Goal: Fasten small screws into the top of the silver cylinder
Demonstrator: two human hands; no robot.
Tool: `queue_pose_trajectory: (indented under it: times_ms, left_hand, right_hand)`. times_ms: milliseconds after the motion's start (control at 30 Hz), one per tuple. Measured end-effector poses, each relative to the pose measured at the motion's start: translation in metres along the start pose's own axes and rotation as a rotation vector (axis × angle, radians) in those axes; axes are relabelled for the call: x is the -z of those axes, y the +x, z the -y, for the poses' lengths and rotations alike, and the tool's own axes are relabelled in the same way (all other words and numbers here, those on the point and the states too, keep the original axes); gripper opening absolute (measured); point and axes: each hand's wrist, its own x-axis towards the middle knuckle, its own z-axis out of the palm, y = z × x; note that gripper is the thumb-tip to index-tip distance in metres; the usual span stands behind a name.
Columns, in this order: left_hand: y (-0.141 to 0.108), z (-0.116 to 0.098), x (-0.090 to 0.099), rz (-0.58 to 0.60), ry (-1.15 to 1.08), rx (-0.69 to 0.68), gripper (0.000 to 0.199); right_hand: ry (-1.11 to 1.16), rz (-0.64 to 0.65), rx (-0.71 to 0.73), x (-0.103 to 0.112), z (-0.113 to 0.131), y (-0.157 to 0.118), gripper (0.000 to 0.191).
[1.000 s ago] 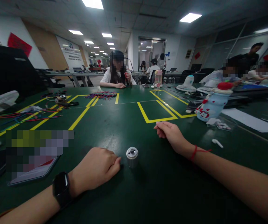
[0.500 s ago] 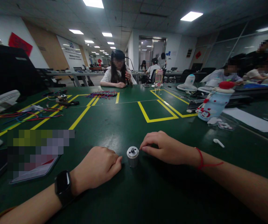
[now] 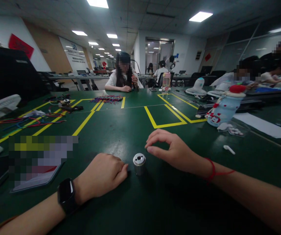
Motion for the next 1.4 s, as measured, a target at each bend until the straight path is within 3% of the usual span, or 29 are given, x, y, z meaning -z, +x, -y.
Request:
queue_pose_trajectory:
  times_ms: [100,167,400,500,667,800,867,1033,1100,1167,1333,1400]
  left_hand:
    - [-0.001,0.001,0.000,0.005,-0.009,-0.005,0.047]
    - [-0.001,0.001,0.000,0.007,-0.017,-0.009,0.046]
    - [-0.001,0.001,0.003,0.018,-0.038,-0.012,0.045]
    - [-0.001,0.001,0.002,0.009,-0.045,-0.012,0.046]
    - [-0.002,0.002,0.000,-0.012,-0.032,-0.030,0.046]
    - [-0.002,0.002,0.000,0.001,-0.031,-0.022,0.046]
    - [-0.002,0.002,0.001,0.010,-0.030,-0.018,0.047]
    - [-0.001,0.001,0.002,0.007,-0.031,-0.020,0.047]
    - [-0.001,0.002,0.002,0.005,-0.031,-0.017,0.047]
    - [-0.001,0.002,0.002,0.013,-0.029,-0.009,0.048]
    - [0.000,0.000,0.001,0.030,-0.015,0.010,0.049]
    - [0.000,0.000,0.001,0.025,-0.010,0.009,0.048]
  right_hand:
    - [-0.069,0.228,-0.024,0.007,-0.012,-0.009,0.007]
    - [-0.120,0.294,-0.040,0.007,-0.019,-0.014,0.008]
    - [-0.117,0.299,-0.056,0.003,-0.023,-0.017,0.009]
    - [0.038,0.219,-0.133,0.005,-0.025,-0.014,0.011]
    - [0.258,-0.129,-0.434,0.011,-0.050,-0.007,0.019]
    - [0.299,-0.201,-0.510,0.014,-0.067,-0.004,0.024]
    - [0.284,-0.147,-0.484,0.015,-0.064,-0.006,0.023]
    - [-0.057,0.316,-0.101,0.016,-0.039,-0.011,0.017]
    - [-0.170,0.364,-0.028,0.013,-0.033,-0.012,0.014]
    - [-0.158,0.320,-0.023,0.009,-0.029,-0.012,0.012]
    - [-0.023,-0.022,-0.007,-0.005,-0.011,-0.004,0.011]
    - [-0.075,-0.044,0.048,-0.009,-0.001,-0.001,0.011]
